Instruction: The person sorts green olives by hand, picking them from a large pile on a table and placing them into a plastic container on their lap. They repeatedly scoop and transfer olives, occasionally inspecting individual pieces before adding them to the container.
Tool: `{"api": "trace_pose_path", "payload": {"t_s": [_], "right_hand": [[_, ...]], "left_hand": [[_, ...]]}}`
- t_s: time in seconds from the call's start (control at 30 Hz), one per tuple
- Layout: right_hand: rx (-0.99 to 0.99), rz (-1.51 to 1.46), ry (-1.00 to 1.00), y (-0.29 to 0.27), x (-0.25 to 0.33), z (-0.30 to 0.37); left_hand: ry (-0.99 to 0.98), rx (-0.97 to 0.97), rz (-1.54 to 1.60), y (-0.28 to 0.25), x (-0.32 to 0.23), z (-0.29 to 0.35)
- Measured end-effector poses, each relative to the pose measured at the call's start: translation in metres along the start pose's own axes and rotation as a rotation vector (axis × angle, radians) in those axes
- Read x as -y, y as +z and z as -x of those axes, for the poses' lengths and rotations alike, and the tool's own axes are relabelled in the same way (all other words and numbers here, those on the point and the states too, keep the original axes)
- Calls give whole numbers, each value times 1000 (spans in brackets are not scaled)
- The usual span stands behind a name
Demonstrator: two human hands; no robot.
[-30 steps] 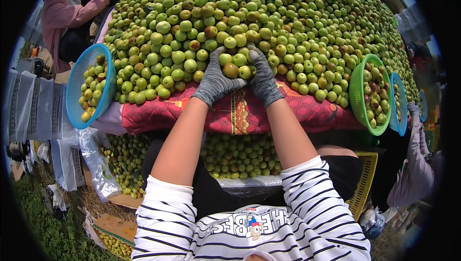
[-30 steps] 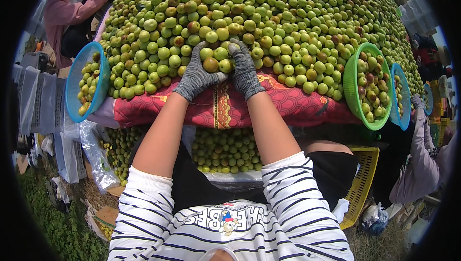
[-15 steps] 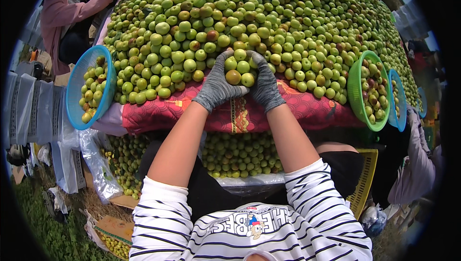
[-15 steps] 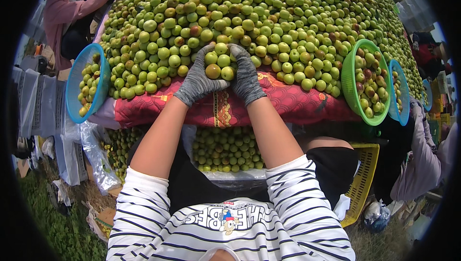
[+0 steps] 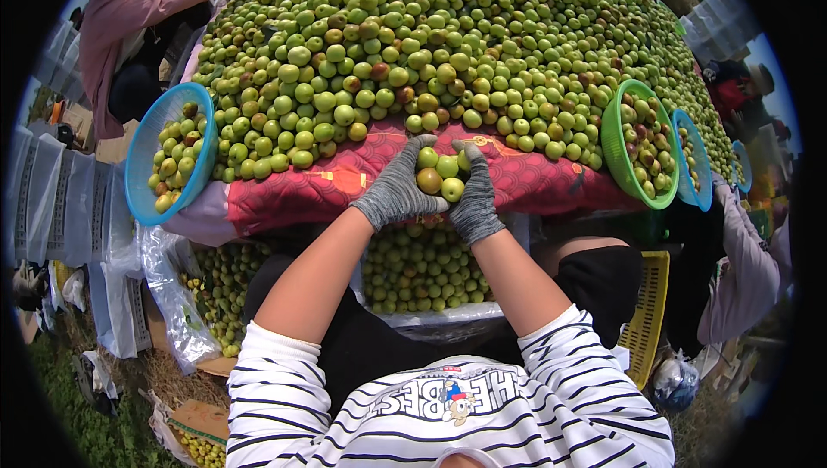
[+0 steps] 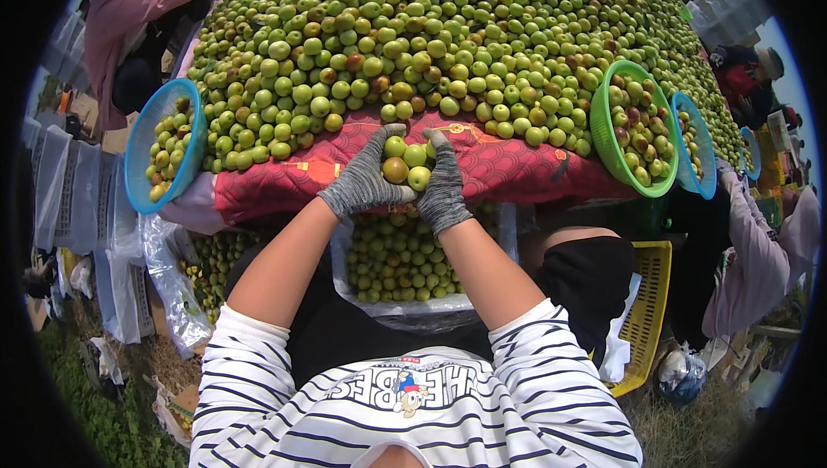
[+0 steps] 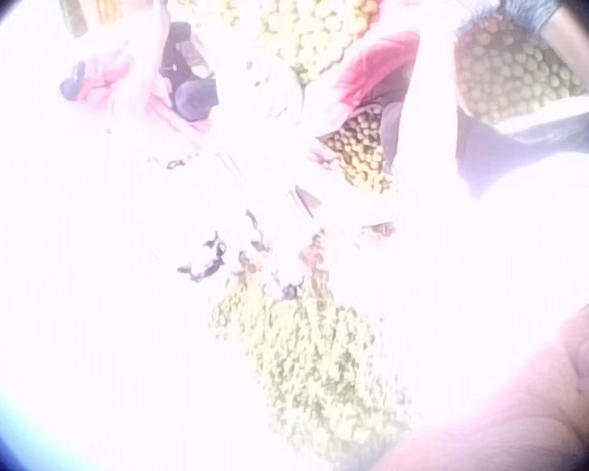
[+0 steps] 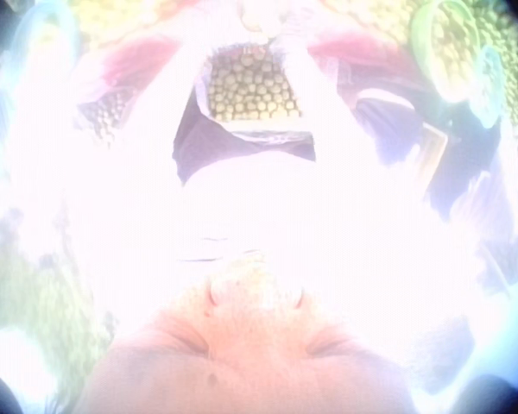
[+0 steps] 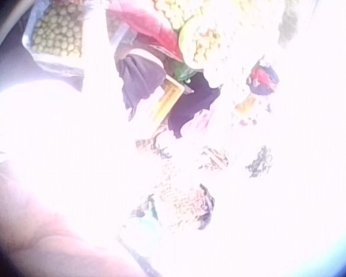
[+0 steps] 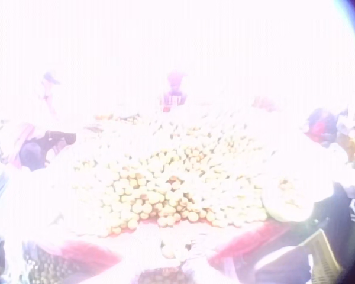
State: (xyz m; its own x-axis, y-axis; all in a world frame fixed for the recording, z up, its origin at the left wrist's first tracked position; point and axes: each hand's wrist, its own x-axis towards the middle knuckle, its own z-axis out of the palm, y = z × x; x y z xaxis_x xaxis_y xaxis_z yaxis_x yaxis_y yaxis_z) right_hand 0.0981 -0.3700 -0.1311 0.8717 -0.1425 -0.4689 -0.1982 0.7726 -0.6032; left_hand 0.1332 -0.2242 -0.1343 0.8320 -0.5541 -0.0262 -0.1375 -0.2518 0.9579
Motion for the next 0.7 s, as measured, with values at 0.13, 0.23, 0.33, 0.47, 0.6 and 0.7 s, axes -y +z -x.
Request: {"api": "trace_pose_path", "payload": {"t_s": [0.13,0.23,0.33,0.47,0.6,0.7], "right_hand": [[-115,-36,-31,-31,-14,46],[-138,-170,67,-57,-28,73],[-214,-282,234,-80,-48,85],[-382,-290,532,-105,-63,86],[-350,269,585,-108,-59,86],[-218,636,407,-98,-42,88]], "left_hand": [[-53,190,48,19,-12,31],[-123,291,-77,29,-19,51],[-216,426,-182,39,-20,64],[-465,578,-318,46,-25,63],[-484,819,-532,30,-43,39],[-549,739,-184,1,-48,8]]}}
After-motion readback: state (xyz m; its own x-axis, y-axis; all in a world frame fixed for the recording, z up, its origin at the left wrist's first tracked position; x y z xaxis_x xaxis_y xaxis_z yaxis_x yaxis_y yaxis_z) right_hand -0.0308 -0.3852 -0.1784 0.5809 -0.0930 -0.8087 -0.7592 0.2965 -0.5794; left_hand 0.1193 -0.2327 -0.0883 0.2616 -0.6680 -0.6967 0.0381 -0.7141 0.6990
